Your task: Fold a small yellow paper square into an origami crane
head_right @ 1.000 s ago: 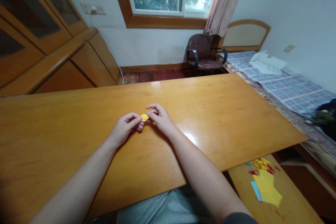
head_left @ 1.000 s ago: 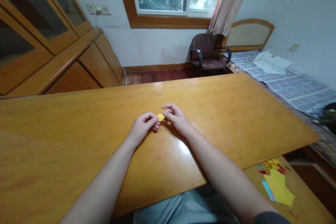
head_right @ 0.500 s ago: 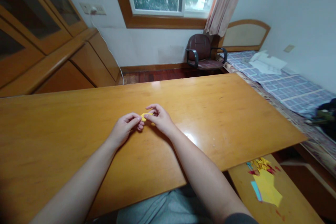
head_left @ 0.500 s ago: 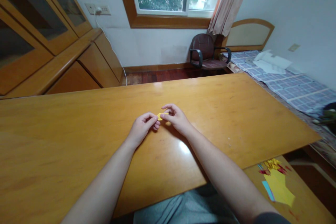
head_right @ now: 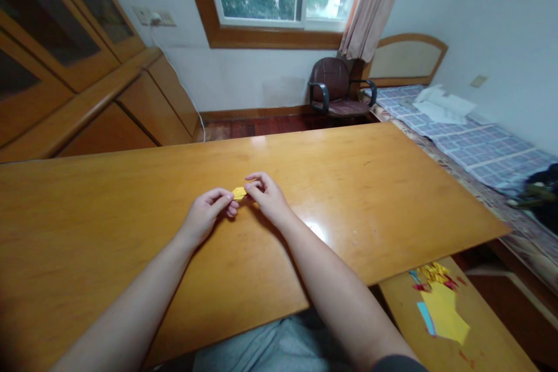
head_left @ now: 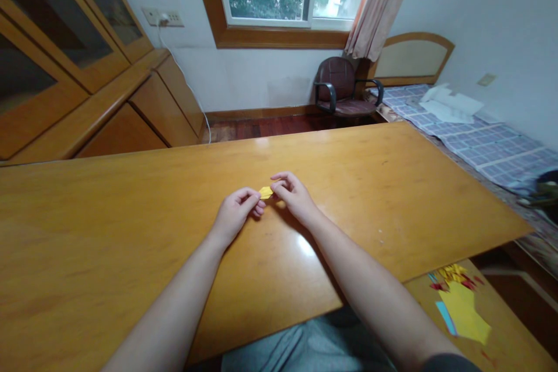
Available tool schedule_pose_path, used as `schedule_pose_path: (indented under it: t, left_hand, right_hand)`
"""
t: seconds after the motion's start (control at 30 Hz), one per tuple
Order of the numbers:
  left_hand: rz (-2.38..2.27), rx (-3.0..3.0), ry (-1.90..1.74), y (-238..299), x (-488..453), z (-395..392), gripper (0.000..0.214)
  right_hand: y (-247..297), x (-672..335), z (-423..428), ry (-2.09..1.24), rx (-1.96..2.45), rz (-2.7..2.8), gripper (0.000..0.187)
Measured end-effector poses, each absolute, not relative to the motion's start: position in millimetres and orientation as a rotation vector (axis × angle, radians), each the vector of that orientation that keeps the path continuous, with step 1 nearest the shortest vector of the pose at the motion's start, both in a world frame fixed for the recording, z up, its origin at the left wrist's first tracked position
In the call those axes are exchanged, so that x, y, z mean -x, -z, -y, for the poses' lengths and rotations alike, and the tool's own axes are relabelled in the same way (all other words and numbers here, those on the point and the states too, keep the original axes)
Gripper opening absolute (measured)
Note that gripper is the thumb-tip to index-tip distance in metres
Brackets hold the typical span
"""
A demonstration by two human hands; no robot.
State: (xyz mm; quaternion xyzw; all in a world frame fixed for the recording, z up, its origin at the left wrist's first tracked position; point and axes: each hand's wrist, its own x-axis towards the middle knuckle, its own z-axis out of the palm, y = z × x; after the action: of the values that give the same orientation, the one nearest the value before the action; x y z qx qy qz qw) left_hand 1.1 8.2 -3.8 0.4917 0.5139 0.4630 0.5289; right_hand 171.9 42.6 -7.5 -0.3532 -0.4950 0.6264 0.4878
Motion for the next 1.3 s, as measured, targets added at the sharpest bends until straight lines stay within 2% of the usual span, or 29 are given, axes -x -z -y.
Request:
schedule_pose_path:
  t: [0.2,0.47,1.3]
  left_hand:
    - [-1.241,-1.15,-1.118,1.2,-2.9,-8.1,0.028]
    - [-1.24,-1.132,-1.097,2.5,-2.6,-9.1,0.03]
    - [-1.181,-1.054,-1.105,6.7,-0.5,-10.4,0.035]
  right_hand:
    - [10.5,-170.4,-43.2,-1.565,0.867,1.225,0.042]
    - [10.5,-171.9,-43.1,-1.472,0.897,1.225,0.037]
    - [12.2,-171.8,-45.0,-1.485,0.858,1.179,0.039]
